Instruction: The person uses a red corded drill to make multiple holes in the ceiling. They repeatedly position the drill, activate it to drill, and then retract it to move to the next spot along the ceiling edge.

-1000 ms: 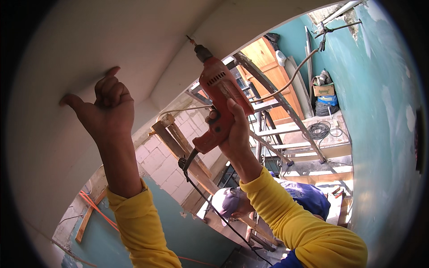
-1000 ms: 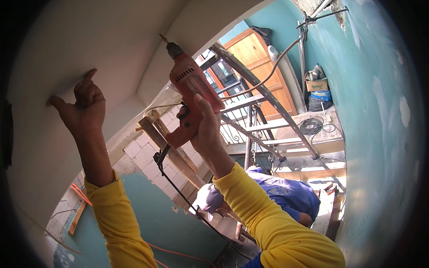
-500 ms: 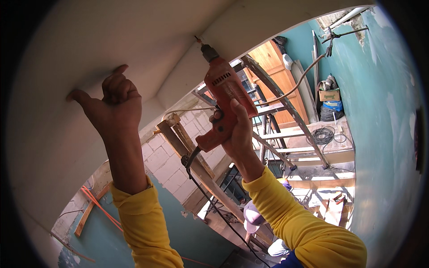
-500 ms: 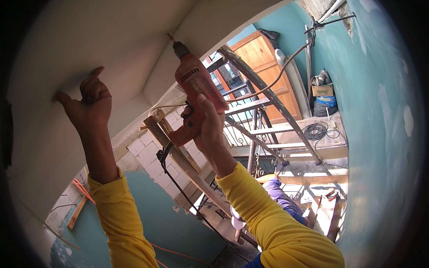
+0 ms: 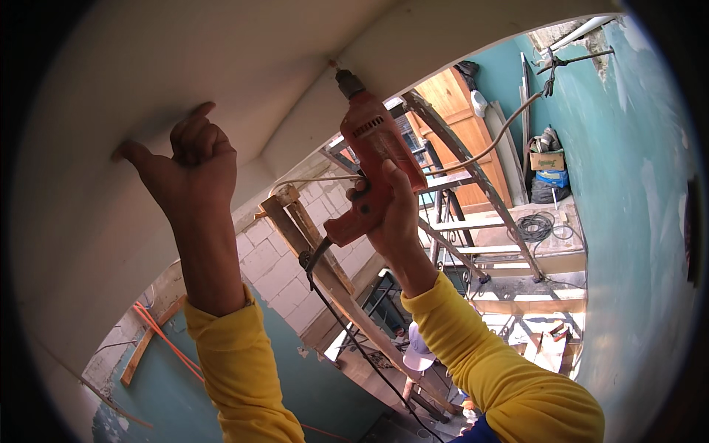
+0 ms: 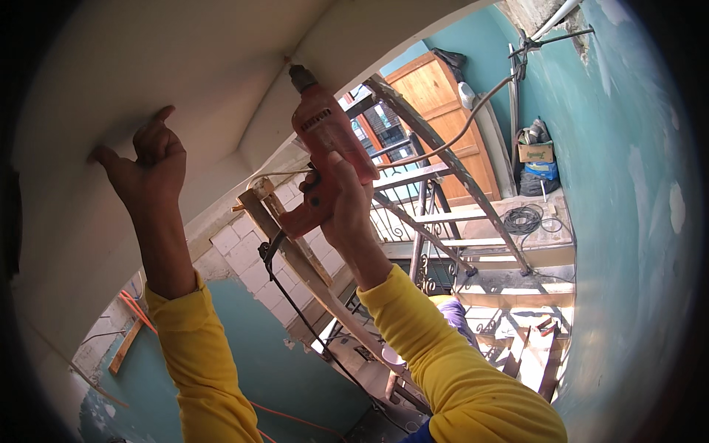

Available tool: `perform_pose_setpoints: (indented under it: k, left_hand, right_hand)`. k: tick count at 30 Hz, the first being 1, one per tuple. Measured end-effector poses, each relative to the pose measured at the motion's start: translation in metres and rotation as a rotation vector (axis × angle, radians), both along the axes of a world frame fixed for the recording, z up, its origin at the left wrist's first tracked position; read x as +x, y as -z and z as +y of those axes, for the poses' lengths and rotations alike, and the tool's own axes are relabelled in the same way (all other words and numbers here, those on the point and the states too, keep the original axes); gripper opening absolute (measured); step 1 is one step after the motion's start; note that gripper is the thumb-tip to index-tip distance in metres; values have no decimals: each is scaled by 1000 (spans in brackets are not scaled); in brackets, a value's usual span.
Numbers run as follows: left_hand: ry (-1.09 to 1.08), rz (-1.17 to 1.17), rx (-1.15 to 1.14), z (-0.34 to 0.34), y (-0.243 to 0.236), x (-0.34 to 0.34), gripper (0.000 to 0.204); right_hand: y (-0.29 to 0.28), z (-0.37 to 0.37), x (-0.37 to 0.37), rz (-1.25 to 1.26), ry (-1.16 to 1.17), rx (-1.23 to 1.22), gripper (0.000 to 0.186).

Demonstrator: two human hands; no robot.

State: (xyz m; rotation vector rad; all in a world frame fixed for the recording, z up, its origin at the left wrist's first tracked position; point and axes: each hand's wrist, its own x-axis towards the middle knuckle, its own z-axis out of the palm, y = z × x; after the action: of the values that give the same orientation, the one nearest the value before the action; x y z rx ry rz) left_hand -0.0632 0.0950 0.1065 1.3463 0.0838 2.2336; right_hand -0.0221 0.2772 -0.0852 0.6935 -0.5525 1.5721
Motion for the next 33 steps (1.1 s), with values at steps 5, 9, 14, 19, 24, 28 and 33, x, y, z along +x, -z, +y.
perform_pose_setpoints:
  k: [5, 9, 14, 19, 24, 28, 33]
  left_hand:
    - [0, 30, 2, -2, 1, -1, 126]
    - [21, 91, 5, -1, 1, -8, 126]
    - [-28, 72, 7, 0, 1, -5, 128]
    - [-29, 62, 7, 0, 0, -5, 129]
    - [10, 24, -5, 0, -3, -6, 129]
    - [19, 44, -4, -2, -3, -6, 130]
    - [12, 25, -13, -1, 1, 0, 131]
  right_hand:
    - [1, 1, -1, -16, -24, -17, 48]
    - [-2, -5, 2, 17, -3, -36, 46]
    - [-2, -6, 8, 39, -12, -17, 44]
    - [-1, -6, 7, 0, 72, -45, 43]
    - [-3, -8, 10, -2, 97, -52, 42]
    - [-3, -6, 11, -10, 91, -50, 42]
    - [-4, -11, 13, 2, 94, -47, 42]
